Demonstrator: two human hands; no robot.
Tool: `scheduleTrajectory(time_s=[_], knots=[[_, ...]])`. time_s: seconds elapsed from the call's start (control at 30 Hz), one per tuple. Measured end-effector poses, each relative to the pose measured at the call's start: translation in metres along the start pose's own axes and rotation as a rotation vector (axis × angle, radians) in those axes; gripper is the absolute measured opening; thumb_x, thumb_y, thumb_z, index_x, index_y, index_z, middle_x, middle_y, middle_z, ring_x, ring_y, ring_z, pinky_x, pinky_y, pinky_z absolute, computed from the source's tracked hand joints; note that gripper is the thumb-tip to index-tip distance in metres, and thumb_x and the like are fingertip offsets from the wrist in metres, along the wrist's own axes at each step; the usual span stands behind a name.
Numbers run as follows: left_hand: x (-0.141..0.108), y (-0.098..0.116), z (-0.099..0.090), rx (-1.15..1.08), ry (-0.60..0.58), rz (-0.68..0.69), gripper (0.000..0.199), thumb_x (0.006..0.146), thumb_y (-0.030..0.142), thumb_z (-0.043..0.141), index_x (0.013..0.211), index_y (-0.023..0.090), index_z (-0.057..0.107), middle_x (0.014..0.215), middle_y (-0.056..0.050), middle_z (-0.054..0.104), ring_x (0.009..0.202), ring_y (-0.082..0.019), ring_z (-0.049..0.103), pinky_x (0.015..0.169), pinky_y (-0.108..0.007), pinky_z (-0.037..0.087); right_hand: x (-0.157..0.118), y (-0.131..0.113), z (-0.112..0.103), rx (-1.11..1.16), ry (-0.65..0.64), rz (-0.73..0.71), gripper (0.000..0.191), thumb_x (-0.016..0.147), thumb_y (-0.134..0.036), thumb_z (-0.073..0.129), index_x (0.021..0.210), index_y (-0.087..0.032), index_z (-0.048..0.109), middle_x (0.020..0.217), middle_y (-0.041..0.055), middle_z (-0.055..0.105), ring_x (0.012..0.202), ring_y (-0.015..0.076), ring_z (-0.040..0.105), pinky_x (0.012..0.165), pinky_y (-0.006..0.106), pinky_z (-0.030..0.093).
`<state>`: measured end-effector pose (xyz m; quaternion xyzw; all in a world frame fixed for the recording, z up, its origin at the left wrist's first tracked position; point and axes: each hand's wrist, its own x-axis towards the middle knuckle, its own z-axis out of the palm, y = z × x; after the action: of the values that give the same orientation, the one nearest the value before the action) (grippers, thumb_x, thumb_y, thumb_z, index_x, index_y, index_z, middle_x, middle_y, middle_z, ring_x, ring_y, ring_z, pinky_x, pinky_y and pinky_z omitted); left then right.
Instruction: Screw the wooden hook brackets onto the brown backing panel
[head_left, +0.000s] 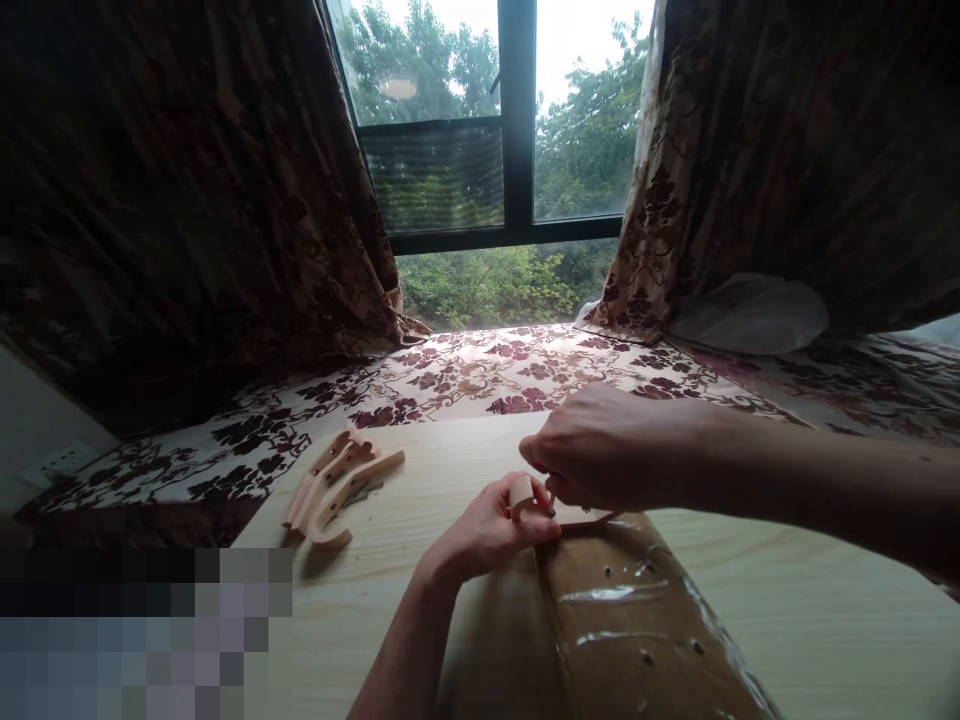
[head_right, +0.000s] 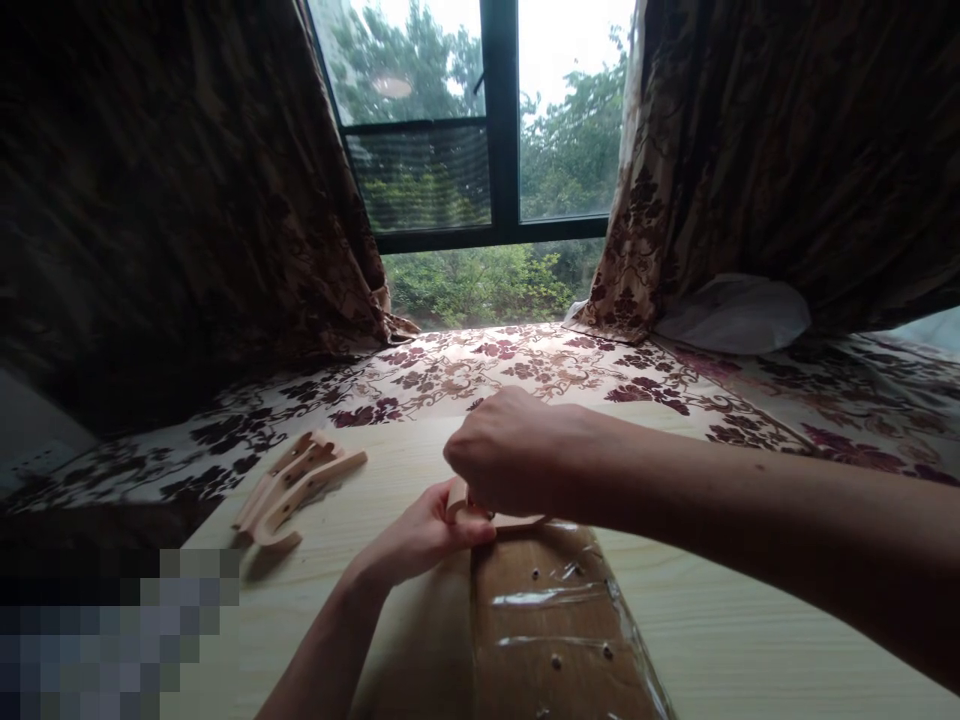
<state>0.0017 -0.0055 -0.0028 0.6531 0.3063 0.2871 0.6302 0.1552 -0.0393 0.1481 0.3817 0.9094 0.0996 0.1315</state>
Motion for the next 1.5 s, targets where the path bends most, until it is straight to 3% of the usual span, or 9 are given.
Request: scheduleTrajectory(time_s=[0.2, 0.43, 0.67, 0.77, 0.93, 1.03, 1.13, 1.37, 1.5], knots=[[0.0, -0.001, -0.001, -0.002, -0.011, -0.019, 0.03, 0.066, 0.035, 0.08, 0.079, 0.016, 0.06, 0.072, 0.002, 0.055, 0.071, -0.016, 0.053, 0.068, -0.028, 0.04, 0.002, 0.0, 0.001, 0.037, 0.026, -0.077, 0.015, 0.084, -0.017, 0.051, 0.076, -0.017, 0.064, 0.063, 0.0022, 0.062, 0.051, 0.0118, 0.045, 0.047, 0.027, 0.022], [0.0, 0.001, 0.0, 0.003, 0.013, -0.008, 0.03, 0.065, 0.033, 0.08, 0.081, 0.016, 0.06, 0.071, 0.003, 0.051, 0.068, -0.013, 0.049, 0.064, -0.026, 0.038, 0.006, 0.0, 0.002, -0.019, -0.016, 0.051, 0.014, 0.08, -0.021, 0.054, 0.074, -0.015, 0.066, 0.056, 0.0034, 0.06, 0.044, 0.0125, 0.041, 0.045, 0.029, 0.022], [-0.001, 0.0, -0.001, 0.006, -0.014, -0.024, 0.029, 0.066, 0.035, 0.079, 0.075, 0.016, 0.059, 0.069, 0.002, 0.052, 0.068, -0.014, 0.049, 0.063, -0.026, 0.037, 0.005, -0.003, -0.005, 0.077, -0.008, -0.081, 0.013, 0.083, -0.012, 0.052, 0.084, -0.015, 0.065, 0.069, 0.0037, 0.063, 0.054, 0.0114, 0.046, 0.048, 0.027, 0.025], [0.0, 0.0, -0.001, 0.002, -0.015, -0.02, 0.029, 0.066, 0.034, 0.079, 0.076, 0.016, 0.058, 0.069, 0.003, 0.051, 0.067, -0.013, 0.048, 0.063, -0.026, 0.036, 0.009, -0.009, -0.005, 0.07, -0.041, -0.005, 0.014, 0.086, -0.014, 0.051, 0.084, -0.014, 0.065, 0.065, 0.004, 0.062, 0.053, 0.0113, 0.045, 0.048, 0.027, 0.025], [0.0, 0.001, 0.001, 0.0, 0.003, 0.007, 0.029, 0.066, 0.031, 0.078, 0.073, 0.017, 0.053, 0.067, 0.006, 0.045, 0.062, -0.01, 0.039, 0.059, -0.024, 0.032, 0.014, -0.002, 0.001, 0.021, 0.011, 0.161, 0.023, 0.089, -0.023, 0.048, 0.08, -0.01, 0.065, 0.061, 0.0082, 0.061, 0.047, 0.0131, 0.045, 0.046, 0.028, 0.022], [0.0, 0.001, 0.001, -0.004, -0.02, 0.01, 0.029, 0.067, 0.031, 0.076, 0.074, 0.017, 0.052, 0.066, 0.006, 0.044, 0.062, -0.01, 0.038, 0.06, -0.024, 0.031, 0.009, 0.006, 0.004, 0.071, 0.054, 0.052, 0.017, 0.086, -0.024, 0.05, 0.09, -0.014, 0.063, 0.069, 0.0054, 0.063, 0.051, 0.0126, 0.046, 0.048, 0.028, 0.023], [0.0, 0.001, 0.0, -0.012, -0.036, 0.011, 0.03, 0.067, 0.031, 0.076, 0.072, 0.017, 0.05, 0.066, 0.006, 0.043, 0.062, -0.009, 0.037, 0.059, -0.023, 0.03, 0.005, 0.007, 0.008, 0.123, 0.105, -0.078, 0.011, 0.086, -0.019, 0.05, 0.086, -0.016, 0.061, 0.071, 0.0033, 0.062, 0.054, 0.0113, 0.043, 0.049, 0.027, 0.024], [-0.001, 0.002, 0.0, -0.005, -0.016, 0.012, 0.03, 0.067, 0.032, 0.077, 0.072, 0.017, 0.051, 0.065, 0.007, 0.043, 0.061, -0.009, 0.037, 0.059, -0.024, 0.03, 0.004, 0.006, 0.013, 0.096, 0.115, 0.063, 0.021, 0.09, -0.03, 0.049, 0.081, -0.015, 0.062, 0.061, 0.0032, 0.059, 0.048, 0.0117, 0.04, 0.047, 0.028, 0.02], [-0.001, 0.001, 0.001, -0.007, -0.014, 0.008, 0.029, 0.067, 0.032, 0.077, 0.076, 0.017, 0.053, 0.068, 0.006, 0.046, 0.063, -0.01, 0.04, 0.06, -0.024, 0.032, 0.0, 0.01, 0.014, 0.145, 0.156, -0.02, 0.012, 0.086, -0.024, 0.052, 0.082, -0.017, 0.062, 0.07, 0.0032, 0.064, 0.054, 0.0119, 0.046, 0.049, 0.027, 0.023]])
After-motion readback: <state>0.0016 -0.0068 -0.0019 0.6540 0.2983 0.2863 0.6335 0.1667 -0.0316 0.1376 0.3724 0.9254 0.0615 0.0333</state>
